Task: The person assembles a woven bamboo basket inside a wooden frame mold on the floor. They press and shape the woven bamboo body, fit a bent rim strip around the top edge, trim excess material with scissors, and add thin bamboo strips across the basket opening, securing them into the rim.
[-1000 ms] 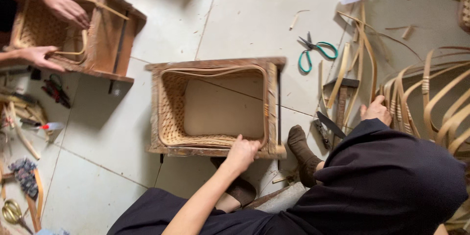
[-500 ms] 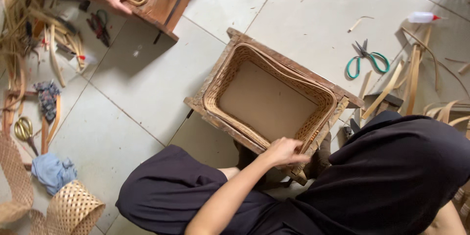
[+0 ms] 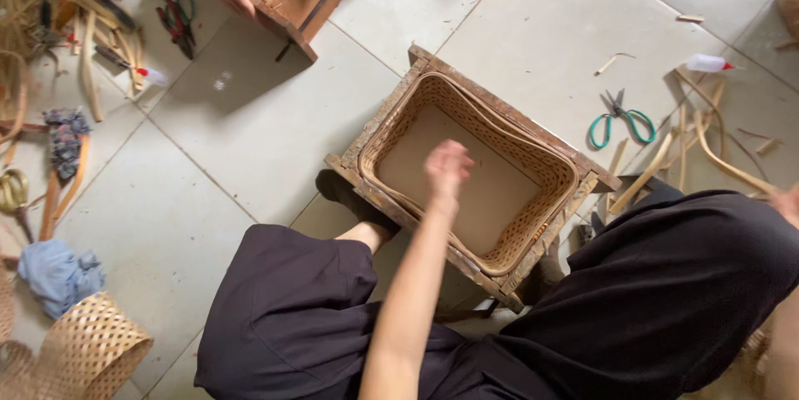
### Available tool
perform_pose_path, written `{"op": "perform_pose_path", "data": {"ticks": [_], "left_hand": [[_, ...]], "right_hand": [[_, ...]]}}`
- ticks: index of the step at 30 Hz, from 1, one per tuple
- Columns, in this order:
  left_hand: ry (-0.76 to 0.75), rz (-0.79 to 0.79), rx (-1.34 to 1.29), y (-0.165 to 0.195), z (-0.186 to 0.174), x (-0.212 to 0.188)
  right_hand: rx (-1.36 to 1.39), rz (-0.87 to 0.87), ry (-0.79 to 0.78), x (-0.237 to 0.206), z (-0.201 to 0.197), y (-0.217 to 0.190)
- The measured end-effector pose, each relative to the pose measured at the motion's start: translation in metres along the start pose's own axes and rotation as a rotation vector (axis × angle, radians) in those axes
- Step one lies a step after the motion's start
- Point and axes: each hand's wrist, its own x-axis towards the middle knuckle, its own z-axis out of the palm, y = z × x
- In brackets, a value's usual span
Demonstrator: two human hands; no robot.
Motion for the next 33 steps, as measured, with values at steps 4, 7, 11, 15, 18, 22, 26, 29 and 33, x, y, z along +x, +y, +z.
{"op": "perform_pose_path", "data": {"ticks": [4,7,11,15,18,22,26,29,33], "left_hand": [[0.333,-0.127,-0.269,0.060,-0.042,0.062],[0.378,-0.132,-0.221,0.065,-0.052,0.082],[0.387,-0.103,-0.148,0.054,-0.057,0.094],[0.377,-0.110,-0.182,0.053,-0.055,0.085],[0.143,-0.049,-0.248,0.045,-0.012,0.040],[-0.363,0.075,-0.073,0.015,0.051,-0.059],[-0.498,0.267,0.208,0.006,0.071,-0.104],[-0.434,0.390,0.330,0.010,0.071,-0.106],[-0.399,0.404,0.338,0.007,0.076,-0.105]], "right_hand": [[0.033,-0.135,0.044,0.037,-0.042,-0.031],[0.062,-0.325,0.080,0.058,-0.083,-0.087],[0.128,-0.636,0.098,0.064,-0.123,-0.192],[0.290,-0.974,0.091,0.028,-0.133,-0.306],[0.478,-1.104,-0.031,-0.018,-0.098,-0.380],[0.614,-1.142,-0.213,-0.054,-0.042,-0.444],[0.608,-1.158,-0.160,-0.068,-0.022,-0.444],[0.581,-1.171,-0.106,-0.075,-0.024,-0.439],[0.545,-1.152,-0.116,-0.078,-0.030,-0.437]]}}
